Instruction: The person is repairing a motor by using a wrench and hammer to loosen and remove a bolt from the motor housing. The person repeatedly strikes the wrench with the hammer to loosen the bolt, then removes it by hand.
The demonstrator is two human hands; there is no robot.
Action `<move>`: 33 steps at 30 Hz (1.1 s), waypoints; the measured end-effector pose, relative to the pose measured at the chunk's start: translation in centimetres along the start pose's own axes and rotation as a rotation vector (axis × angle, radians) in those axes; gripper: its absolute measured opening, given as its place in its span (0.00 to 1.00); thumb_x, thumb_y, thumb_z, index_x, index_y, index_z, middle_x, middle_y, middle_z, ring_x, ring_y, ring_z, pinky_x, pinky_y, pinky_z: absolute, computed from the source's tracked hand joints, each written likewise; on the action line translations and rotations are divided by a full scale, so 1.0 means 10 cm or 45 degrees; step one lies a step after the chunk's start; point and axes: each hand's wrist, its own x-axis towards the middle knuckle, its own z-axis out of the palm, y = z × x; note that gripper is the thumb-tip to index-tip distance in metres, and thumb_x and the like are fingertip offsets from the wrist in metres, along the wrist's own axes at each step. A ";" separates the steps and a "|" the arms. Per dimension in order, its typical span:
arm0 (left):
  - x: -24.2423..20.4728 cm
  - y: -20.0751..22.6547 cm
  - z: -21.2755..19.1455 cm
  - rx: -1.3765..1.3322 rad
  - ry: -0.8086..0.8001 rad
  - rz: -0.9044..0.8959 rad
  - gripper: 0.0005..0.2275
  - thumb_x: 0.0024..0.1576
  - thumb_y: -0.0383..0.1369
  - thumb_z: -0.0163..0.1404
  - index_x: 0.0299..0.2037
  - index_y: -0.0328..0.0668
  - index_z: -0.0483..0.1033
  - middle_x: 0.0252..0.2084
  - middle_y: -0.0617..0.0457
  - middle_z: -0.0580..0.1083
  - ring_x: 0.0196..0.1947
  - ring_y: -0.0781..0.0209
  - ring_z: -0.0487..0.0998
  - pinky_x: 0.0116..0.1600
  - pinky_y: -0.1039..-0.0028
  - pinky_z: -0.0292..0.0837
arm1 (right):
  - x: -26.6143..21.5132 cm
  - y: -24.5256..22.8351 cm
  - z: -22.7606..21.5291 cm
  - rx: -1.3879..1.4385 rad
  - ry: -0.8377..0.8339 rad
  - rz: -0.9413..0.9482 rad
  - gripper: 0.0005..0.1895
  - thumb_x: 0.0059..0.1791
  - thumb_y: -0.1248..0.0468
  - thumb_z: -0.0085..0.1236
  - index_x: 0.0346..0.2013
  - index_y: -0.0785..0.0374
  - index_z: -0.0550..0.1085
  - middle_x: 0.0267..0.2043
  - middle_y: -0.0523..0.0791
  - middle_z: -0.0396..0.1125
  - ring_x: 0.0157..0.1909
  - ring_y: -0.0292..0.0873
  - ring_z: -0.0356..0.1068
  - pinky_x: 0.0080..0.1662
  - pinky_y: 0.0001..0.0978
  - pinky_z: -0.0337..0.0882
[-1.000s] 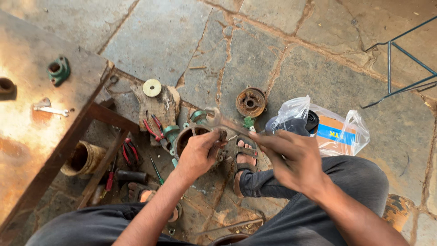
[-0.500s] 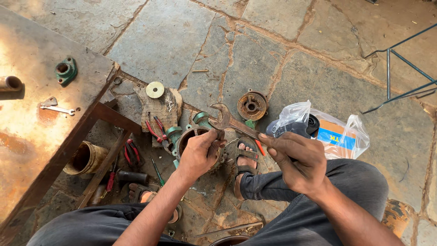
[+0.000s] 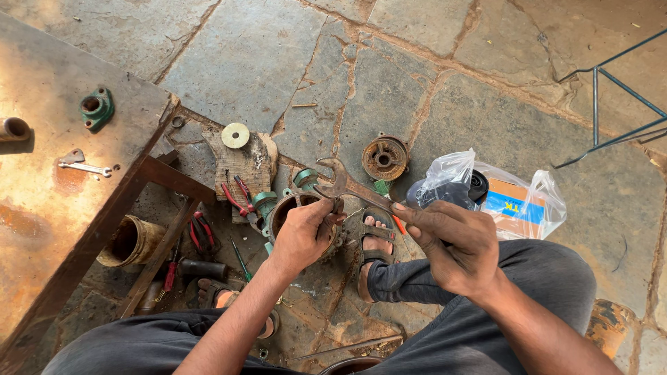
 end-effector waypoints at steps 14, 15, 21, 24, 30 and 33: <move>-0.16 -0.02 0.03 -0.083 0.092 0.088 0.14 0.53 0.16 0.50 0.50 0.30 0.75 0.38 0.40 0.78 0.38 0.44 0.84 0.41 0.64 0.79 | -0.02 -0.04 0.02 0.070 0.090 -0.236 0.23 0.41 0.79 0.55 0.49 0.63 0.78 0.30 0.48 0.72 0.25 0.34 0.69 0.25 0.27 0.64; -0.16 -0.01 0.03 -0.033 0.112 0.119 0.14 0.53 0.16 0.51 0.49 0.30 0.75 0.38 0.39 0.78 0.38 0.43 0.83 0.41 0.63 0.78 | -0.01 -0.04 0.03 0.103 0.155 -0.262 0.24 0.42 0.79 0.54 0.51 0.62 0.77 0.32 0.48 0.72 0.27 0.35 0.71 0.27 0.26 0.67; -0.27 0.07 0.02 0.035 0.072 0.077 0.13 0.51 0.16 0.52 0.45 0.35 0.78 0.38 0.42 0.79 0.38 0.45 0.84 0.40 0.64 0.78 | -0.01 -0.04 0.11 -0.040 -0.216 -0.099 0.22 0.38 0.79 0.59 0.46 0.66 0.81 0.23 0.46 0.71 0.21 0.35 0.68 0.23 0.30 0.62; -0.29 0.05 0.04 -0.047 0.134 0.096 0.12 0.53 0.16 0.51 0.45 0.35 0.78 0.38 0.44 0.80 0.38 0.48 0.85 0.40 0.66 0.79 | -0.02 -0.05 0.08 0.062 -0.066 -0.261 0.19 0.41 0.77 0.59 0.46 0.66 0.79 0.26 0.44 0.72 0.23 0.34 0.71 0.24 0.27 0.65; -0.30 -0.01 0.07 -0.073 0.142 0.077 0.15 0.51 0.14 0.47 0.47 0.33 0.77 0.37 0.42 0.79 0.39 0.47 0.85 0.43 0.66 0.80 | 0.00 -0.13 -0.01 -0.224 -0.266 -0.180 0.21 0.35 0.76 0.60 0.41 0.64 0.83 0.20 0.46 0.69 0.19 0.41 0.67 0.22 0.35 0.62; -0.23 -0.06 0.05 -0.086 0.137 0.014 0.13 0.55 0.16 0.49 0.49 0.33 0.76 0.38 0.42 0.80 0.38 0.49 0.85 0.42 0.65 0.79 | 0.08 -0.12 0.00 0.122 -0.066 -0.222 0.22 0.41 0.77 0.54 0.48 0.62 0.79 0.30 0.45 0.73 0.27 0.34 0.74 0.27 0.26 0.68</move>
